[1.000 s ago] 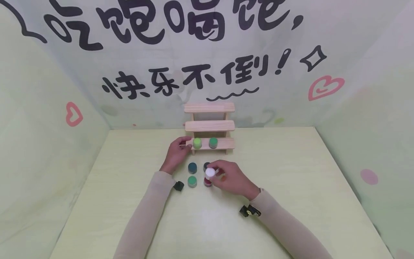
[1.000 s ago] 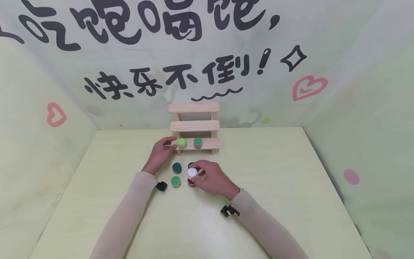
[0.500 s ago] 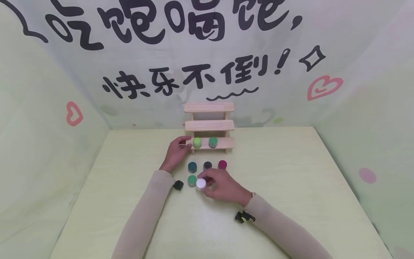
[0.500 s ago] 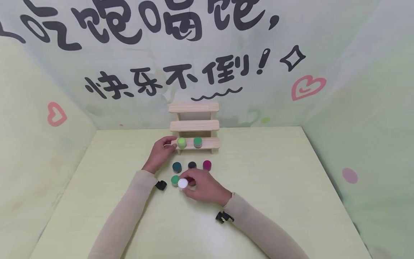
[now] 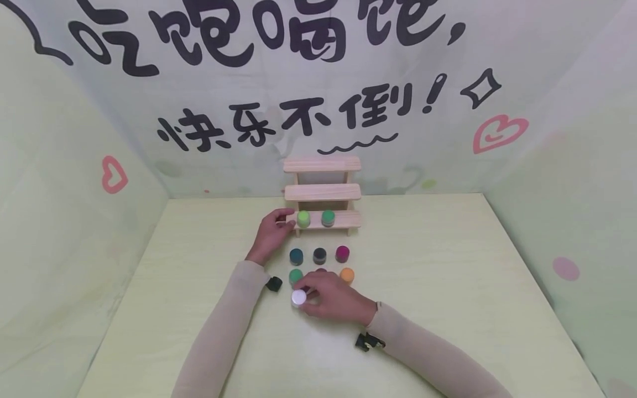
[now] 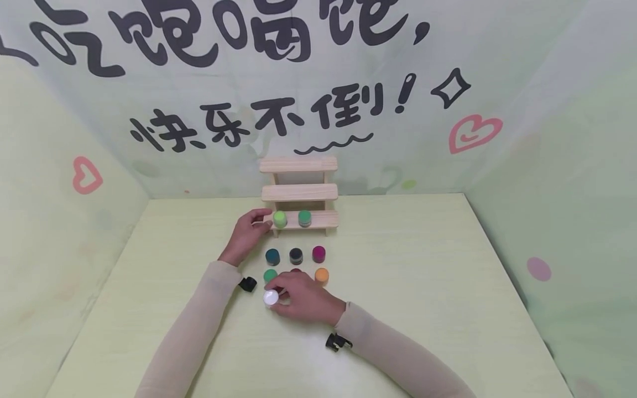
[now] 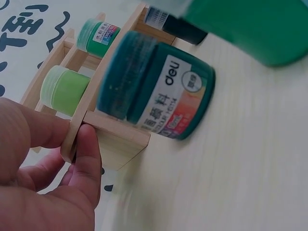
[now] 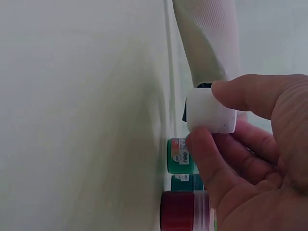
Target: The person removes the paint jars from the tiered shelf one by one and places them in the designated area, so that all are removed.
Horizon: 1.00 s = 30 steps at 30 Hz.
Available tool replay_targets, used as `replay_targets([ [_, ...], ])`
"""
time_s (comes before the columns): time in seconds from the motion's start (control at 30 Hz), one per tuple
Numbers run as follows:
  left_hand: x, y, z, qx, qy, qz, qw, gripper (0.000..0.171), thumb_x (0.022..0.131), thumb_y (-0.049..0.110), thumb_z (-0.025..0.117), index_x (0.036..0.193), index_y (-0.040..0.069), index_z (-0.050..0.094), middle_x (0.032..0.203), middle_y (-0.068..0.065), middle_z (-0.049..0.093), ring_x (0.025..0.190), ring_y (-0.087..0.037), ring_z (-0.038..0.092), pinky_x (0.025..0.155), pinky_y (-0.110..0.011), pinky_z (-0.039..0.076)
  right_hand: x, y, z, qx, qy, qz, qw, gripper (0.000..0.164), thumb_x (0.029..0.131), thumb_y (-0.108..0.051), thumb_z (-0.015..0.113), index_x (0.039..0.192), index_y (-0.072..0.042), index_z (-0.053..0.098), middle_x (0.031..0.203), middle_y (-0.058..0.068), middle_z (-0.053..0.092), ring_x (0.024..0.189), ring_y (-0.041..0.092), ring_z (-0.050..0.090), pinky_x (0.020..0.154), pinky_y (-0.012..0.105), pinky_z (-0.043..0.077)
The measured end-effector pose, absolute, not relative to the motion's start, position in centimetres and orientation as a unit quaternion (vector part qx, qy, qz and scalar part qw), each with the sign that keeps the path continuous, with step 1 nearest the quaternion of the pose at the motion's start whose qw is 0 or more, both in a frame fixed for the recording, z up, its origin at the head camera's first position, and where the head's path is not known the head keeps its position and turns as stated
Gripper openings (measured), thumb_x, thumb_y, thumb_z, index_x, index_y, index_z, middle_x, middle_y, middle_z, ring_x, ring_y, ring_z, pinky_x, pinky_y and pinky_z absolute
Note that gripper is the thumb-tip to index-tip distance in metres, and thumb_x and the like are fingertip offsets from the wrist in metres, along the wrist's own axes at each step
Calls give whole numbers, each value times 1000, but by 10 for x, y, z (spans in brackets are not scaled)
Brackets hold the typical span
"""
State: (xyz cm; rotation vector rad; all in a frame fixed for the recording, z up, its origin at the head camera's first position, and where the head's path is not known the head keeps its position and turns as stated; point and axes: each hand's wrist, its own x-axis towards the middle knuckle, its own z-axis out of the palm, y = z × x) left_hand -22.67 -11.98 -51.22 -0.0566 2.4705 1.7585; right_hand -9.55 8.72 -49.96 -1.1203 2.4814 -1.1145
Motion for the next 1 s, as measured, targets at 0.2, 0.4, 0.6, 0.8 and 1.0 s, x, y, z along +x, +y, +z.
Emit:
replay_targets([
  [0.2,-228,-119,-514,-21,816,576,52,36,97,25,67,132,17,63,131,-11,59,119,-28,62,102,-45,51,-93,81,-504,-382,844,-361,109,27,90,-15,76,116,-14,70,106,-7,71,95,-5,64,85,12,53],
  [0.4,-230,-120,-515,-20,813,580,52,36,97,25,66,132,16,63,130,-11,59,119,-28,62,100,-44,51,-93,77,-505,-384,860,-323,97,27,90,-19,77,116,-16,71,106,-9,71,96,-4,62,87,12,51],
  [0.6,-230,-120,-516,-16,811,582,55,37,97,25,67,132,16,63,131,-11,59,119,-28,62,101,-44,51,-93,79,-501,-374,869,-308,100,32,89,-24,78,119,-17,70,110,-8,70,95,-1,65,86,12,51],
  [0.8,-228,-119,-513,-16,812,581,48,36,96,23,66,132,16,63,132,-11,59,120,-29,61,102,-45,50,-99,87,-492,-354,861,-348,112,40,89,-23,78,126,-14,67,120,-3,70,98,6,69,88,19,55],
  [1.0,-229,-117,-513,-26,804,593,48,34,96,23,66,129,15,63,129,-10,59,119,-27,61,100,-42,50,-108,96,-488,-341,860,-369,93,38,88,-23,79,125,-15,68,115,-1,72,92,11,68,84,24,57],
])
